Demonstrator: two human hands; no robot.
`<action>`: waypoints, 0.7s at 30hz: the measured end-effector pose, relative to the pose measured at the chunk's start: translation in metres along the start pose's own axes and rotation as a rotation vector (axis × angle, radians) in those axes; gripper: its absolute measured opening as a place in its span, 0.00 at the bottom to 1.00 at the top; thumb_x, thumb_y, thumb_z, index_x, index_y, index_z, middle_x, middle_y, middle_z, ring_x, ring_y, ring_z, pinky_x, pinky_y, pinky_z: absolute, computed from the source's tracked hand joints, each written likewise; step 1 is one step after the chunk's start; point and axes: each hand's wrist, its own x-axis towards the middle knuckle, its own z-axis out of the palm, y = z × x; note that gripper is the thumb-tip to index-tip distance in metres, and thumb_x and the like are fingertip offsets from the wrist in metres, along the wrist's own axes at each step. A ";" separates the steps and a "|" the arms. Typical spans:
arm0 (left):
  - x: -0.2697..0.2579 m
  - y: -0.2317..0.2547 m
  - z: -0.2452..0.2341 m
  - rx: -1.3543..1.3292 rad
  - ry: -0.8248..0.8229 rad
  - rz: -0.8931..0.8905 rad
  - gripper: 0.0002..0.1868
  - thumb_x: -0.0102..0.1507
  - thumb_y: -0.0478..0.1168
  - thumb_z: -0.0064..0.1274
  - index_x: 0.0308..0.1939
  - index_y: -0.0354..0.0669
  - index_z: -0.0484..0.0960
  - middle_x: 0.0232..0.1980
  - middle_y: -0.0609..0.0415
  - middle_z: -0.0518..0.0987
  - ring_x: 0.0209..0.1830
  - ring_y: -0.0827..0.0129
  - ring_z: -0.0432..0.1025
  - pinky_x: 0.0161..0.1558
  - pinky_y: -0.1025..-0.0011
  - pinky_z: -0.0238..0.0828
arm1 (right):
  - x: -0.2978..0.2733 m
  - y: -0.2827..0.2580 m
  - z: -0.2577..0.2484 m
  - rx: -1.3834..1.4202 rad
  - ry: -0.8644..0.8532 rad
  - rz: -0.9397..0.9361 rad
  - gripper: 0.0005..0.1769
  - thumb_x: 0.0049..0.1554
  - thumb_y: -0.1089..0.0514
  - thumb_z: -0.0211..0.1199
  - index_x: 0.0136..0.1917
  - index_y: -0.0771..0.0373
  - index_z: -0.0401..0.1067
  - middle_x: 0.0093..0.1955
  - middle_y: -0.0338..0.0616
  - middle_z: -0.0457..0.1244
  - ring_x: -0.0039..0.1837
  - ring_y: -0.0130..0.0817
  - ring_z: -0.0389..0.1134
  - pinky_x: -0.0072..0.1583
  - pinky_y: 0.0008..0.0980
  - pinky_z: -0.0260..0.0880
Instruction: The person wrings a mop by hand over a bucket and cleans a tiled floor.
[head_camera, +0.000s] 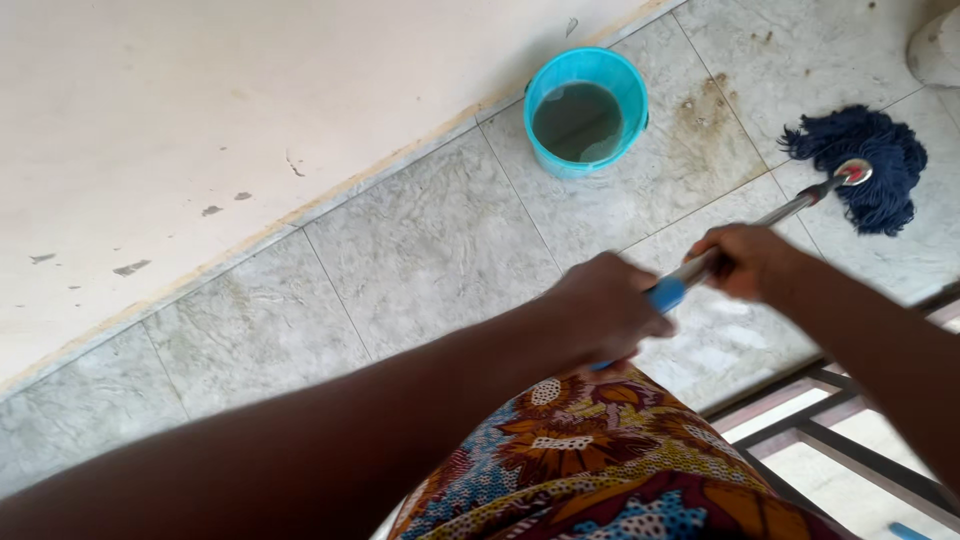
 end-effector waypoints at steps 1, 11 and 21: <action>0.017 0.013 0.012 0.016 0.006 -0.025 0.22 0.62 0.41 0.59 0.60 0.41 0.77 0.27 0.46 0.79 0.17 0.67 0.74 0.19 0.67 0.74 | 0.008 -0.015 -0.020 -0.021 0.017 0.025 0.02 0.58 0.68 0.57 0.43 0.68 0.66 0.43 0.46 0.64 0.44 0.33 0.68 0.47 0.27 0.77; -0.061 -0.069 0.003 0.098 -0.076 0.025 0.29 0.65 0.43 0.51 0.69 0.40 0.67 0.39 0.40 0.80 0.16 0.65 0.71 0.17 0.66 0.74 | -0.053 0.075 0.047 -0.117 0.085 0.110 0.07 0.56 0.67 0.57 0.48 0.72 0.64 0.49 0.55 0.63 0.48 0.40 0.67 0.47 0.32 0.73; -0.315 -0.136 -0.110 0.321 0.165 -0.457 0.28 0.65 0.52 0.55 0.71 0.72 0.74 0.31 0.51 0.81 0.21 0.70 0.65 0.30 0.64 0.65 | -0.267 0.184 0.341 0.129 -0.075 0.228 0.15 0.63 0.67 0.49 0.62 0.77 0.55 0.49 0.55 0.62 0.46 0.34 0.67 0.47 0.27 0.74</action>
